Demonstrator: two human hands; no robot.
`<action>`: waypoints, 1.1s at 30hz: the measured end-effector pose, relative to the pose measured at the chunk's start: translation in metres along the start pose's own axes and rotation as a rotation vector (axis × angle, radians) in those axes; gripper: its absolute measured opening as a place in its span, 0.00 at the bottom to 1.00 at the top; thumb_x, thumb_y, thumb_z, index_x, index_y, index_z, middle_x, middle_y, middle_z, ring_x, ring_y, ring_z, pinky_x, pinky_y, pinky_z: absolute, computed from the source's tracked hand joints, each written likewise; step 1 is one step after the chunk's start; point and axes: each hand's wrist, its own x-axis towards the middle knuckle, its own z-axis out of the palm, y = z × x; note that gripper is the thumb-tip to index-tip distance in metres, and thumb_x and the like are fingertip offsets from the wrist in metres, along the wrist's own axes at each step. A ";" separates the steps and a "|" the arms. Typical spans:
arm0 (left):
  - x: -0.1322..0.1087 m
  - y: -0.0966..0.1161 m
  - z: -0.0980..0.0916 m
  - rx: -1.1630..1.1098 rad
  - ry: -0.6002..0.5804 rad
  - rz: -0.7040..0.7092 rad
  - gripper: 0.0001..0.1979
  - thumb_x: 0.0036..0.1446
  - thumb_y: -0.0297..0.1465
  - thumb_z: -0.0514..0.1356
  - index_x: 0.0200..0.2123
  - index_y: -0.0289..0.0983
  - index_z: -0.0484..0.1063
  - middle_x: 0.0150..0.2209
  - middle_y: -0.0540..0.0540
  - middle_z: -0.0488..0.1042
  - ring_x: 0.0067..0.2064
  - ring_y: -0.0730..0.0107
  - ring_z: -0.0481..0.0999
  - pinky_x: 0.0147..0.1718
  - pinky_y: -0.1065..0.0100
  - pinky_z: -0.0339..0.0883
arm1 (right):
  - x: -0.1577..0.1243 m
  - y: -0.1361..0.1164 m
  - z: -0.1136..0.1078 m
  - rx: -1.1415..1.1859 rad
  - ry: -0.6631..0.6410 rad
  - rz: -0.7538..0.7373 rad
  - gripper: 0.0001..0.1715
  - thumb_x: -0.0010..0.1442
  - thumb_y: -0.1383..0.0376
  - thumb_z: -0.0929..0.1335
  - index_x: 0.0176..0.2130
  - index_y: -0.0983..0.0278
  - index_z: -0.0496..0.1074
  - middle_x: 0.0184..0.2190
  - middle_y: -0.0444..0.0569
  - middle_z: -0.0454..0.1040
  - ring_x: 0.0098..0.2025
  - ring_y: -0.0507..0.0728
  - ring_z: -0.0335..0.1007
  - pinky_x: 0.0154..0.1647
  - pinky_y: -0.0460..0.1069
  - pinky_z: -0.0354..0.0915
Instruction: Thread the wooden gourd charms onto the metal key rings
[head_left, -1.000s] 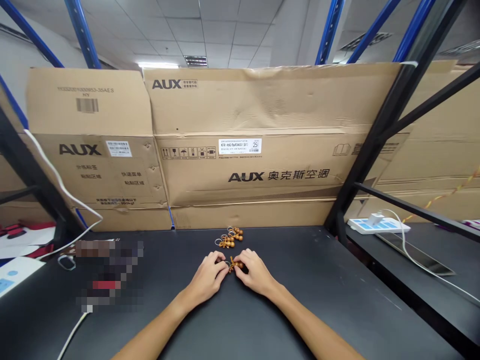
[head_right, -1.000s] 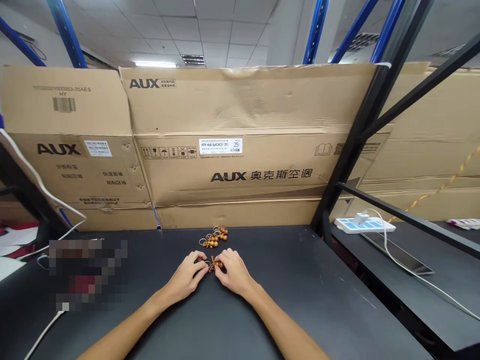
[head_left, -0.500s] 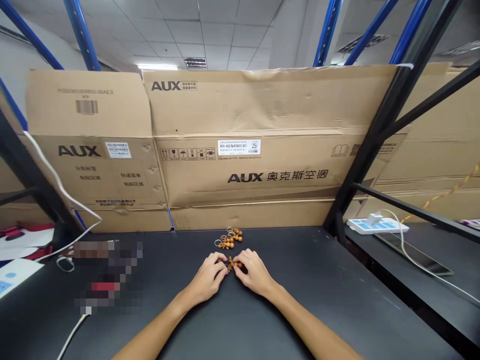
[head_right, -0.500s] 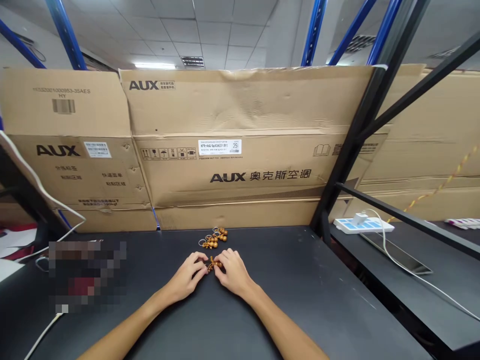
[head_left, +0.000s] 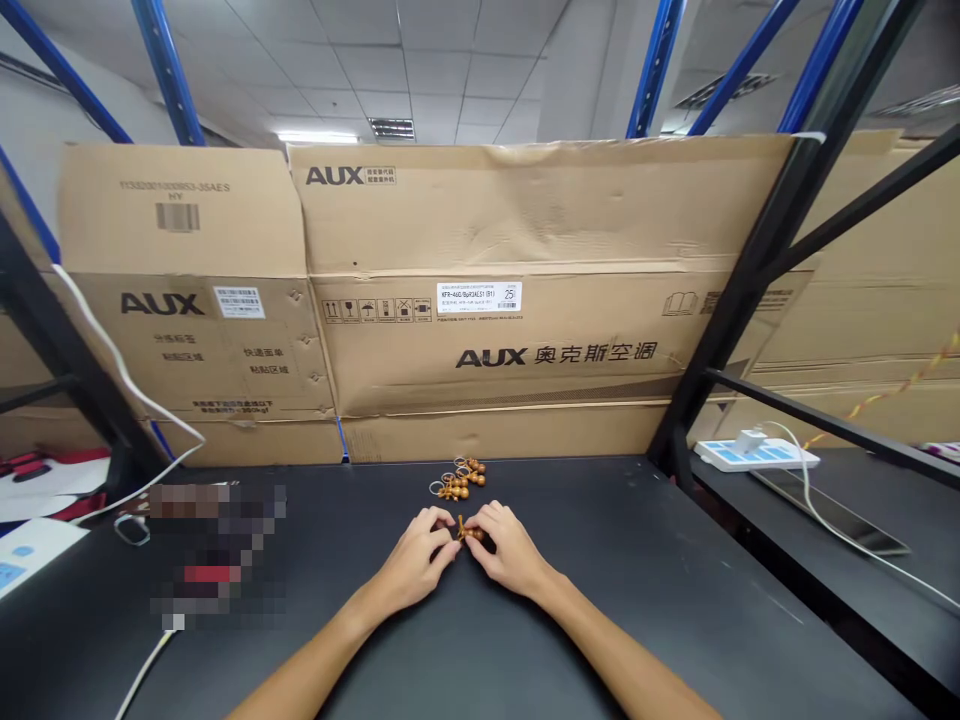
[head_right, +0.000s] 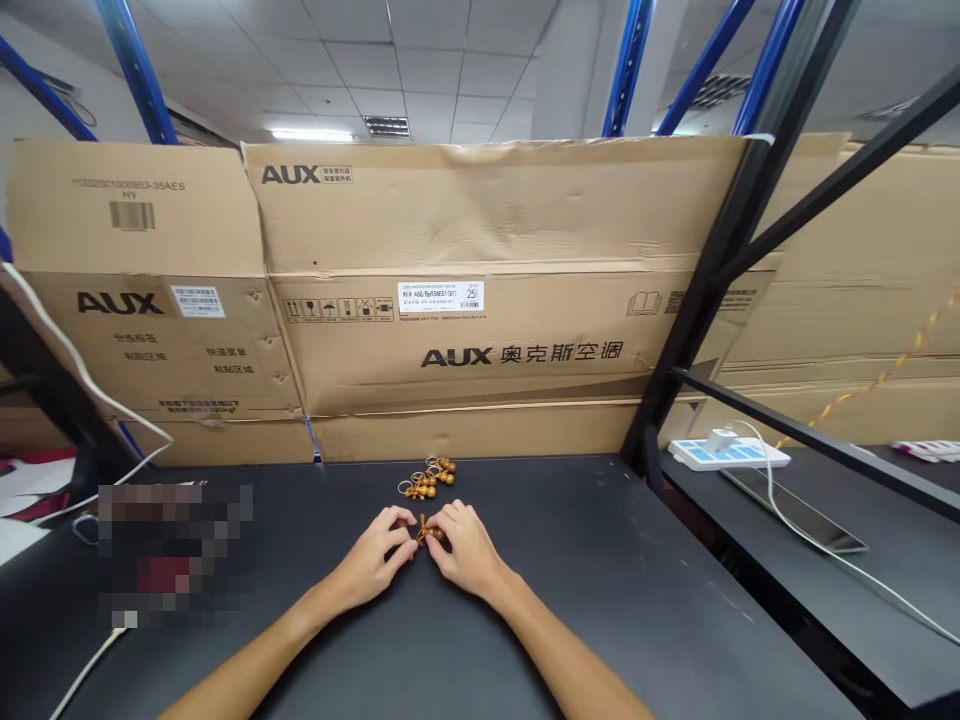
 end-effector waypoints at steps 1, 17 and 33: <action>0.000 0.000 0.000 0.013 0.002 -0.004 0.15 0.64 0.34 0.52 0.27 0.38 0.72 0.44 0.44 0.69 0.46 0.64 0.68 0.49 0.62 0.64 | 0.000 -0.001 -0.001 0.022 -0.010 -0.022 0.05 0.60 0.68 0.64 0.38 0.62 0.69 0.33 0.48 0.71 0.37 0.57 0.63 0.38 0.51 0.59; 0.000 0.001 0.001 0.059 0.033 -0.031 0.15 0.63 0.36 0.53 0.26 0.38 0.73 0.42 0.45 0.70 0.44 0.63 0.69 0.46 0.60 0.65 | -0.001 -0.002 -0.003 0.065 -0.002 -0.053 0.04 0.60 0.68 0.64 0.37 0.62 0.69 0.33 0.48 0.71 0.36 0.56 0.64 0.39 0.51 0.61; -0.001 0.001 0.003 0.131 0.005 0.011 0.12 0.61 0.29 0.53 0.25 0.37 0.67 0.43 0.45 0.69 0.44 0.64 0.69 0.44 0.60 0.64 | 0.000 -0.006 -0.005 0.054 -0.057 -0.073 0.05 0.60 0.67 0.64 0.37 0.62 0.70 0.32 0.48 0.71 0.36 0.56 0.63 0.40 0.52 0.62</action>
